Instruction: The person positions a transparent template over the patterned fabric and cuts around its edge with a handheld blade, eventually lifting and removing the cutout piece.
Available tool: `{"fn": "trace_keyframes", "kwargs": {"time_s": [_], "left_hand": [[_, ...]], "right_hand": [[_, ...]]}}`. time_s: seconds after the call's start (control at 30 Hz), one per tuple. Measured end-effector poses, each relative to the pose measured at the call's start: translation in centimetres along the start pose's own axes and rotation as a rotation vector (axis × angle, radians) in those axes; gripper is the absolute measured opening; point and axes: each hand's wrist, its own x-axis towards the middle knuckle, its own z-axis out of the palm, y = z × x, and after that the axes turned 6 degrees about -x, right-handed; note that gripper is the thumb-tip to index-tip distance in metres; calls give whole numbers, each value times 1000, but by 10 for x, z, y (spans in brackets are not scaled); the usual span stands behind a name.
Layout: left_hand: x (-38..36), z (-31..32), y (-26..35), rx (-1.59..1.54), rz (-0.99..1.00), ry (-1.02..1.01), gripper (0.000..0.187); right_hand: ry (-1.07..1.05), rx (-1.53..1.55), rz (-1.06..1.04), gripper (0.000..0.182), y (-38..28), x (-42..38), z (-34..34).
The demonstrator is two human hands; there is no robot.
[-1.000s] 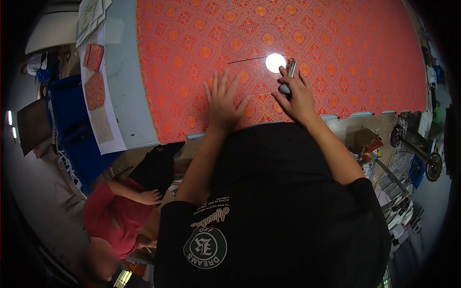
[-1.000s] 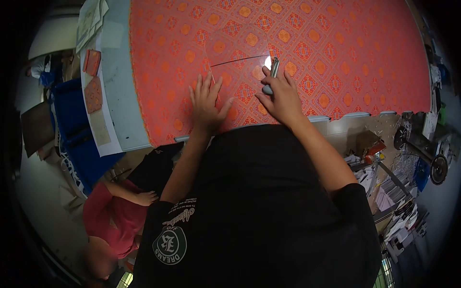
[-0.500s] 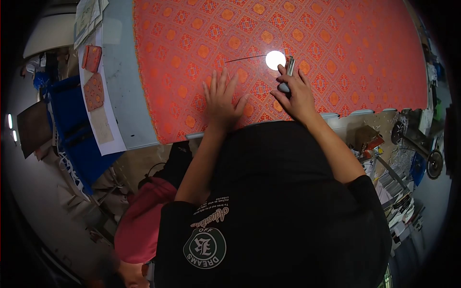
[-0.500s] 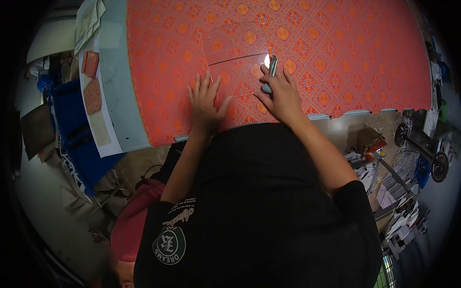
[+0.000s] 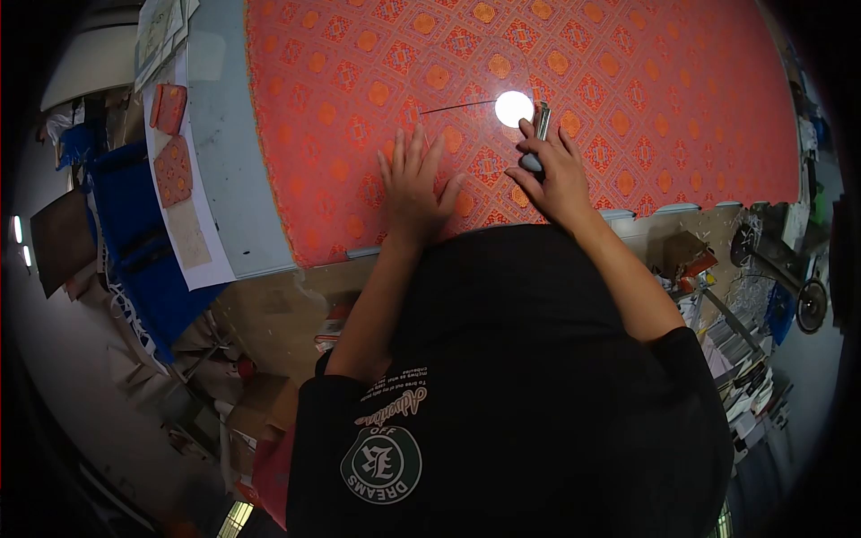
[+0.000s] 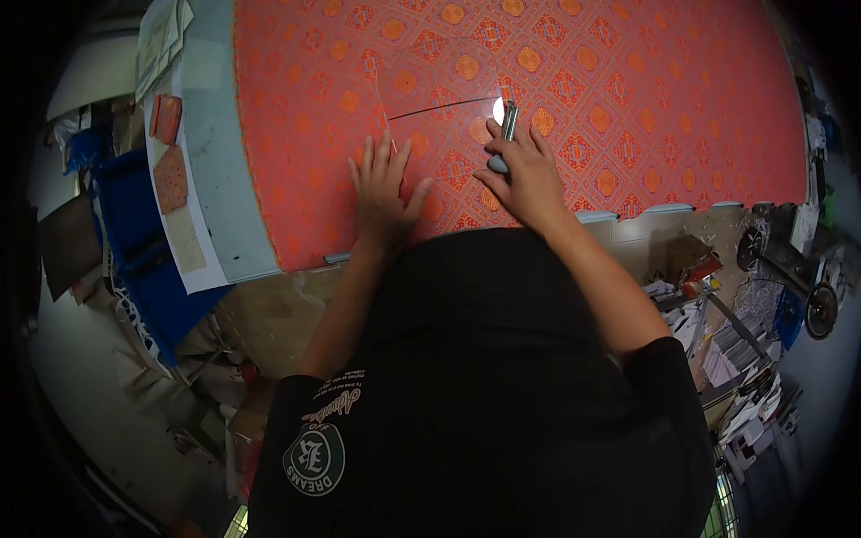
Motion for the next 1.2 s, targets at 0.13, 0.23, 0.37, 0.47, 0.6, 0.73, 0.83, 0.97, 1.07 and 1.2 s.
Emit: {"fn": "trace_keyframes", "kwargs": {"time_s": [0.13,0.23,0.37,0.47,0.6,0.73,0.83,0.97,1.07,1.2], "left_hand": [[-1,2,-1,-2,3,5,68],[0,1,-1,1,6,2,68],[-2,2,-2,-7,4,6,70],[-1,1,0,-6,3,10,71],[-1,0,1,19,-6,-4,70],[-1,-1,0,33,1,-12,69],[-1,-3,1,25,-2,-21,69],[0,-5,3,18,-12,-32,68],[0,-5,3,11,-15,-30,66],[0,-4,1,0,-12,-16,65]], "right_hand": [[-2,-2,-1,42,0,0,0],[1,-12,-5,41,0,1,0],[27,-48,-20,44,0,0,0],[26,-67,-23,45,-2,1,0],[19,-39,-5,45,-4,0,-2],[13,-36,5,45,-5,1,-3],[-15,-44,16,45,-4,0,-4],[-21,-50,22,44,-4,0,-3],[-19,-44,18,44,-4,0,-3],[-13,-44,21,43,-4,0,-3]]}}
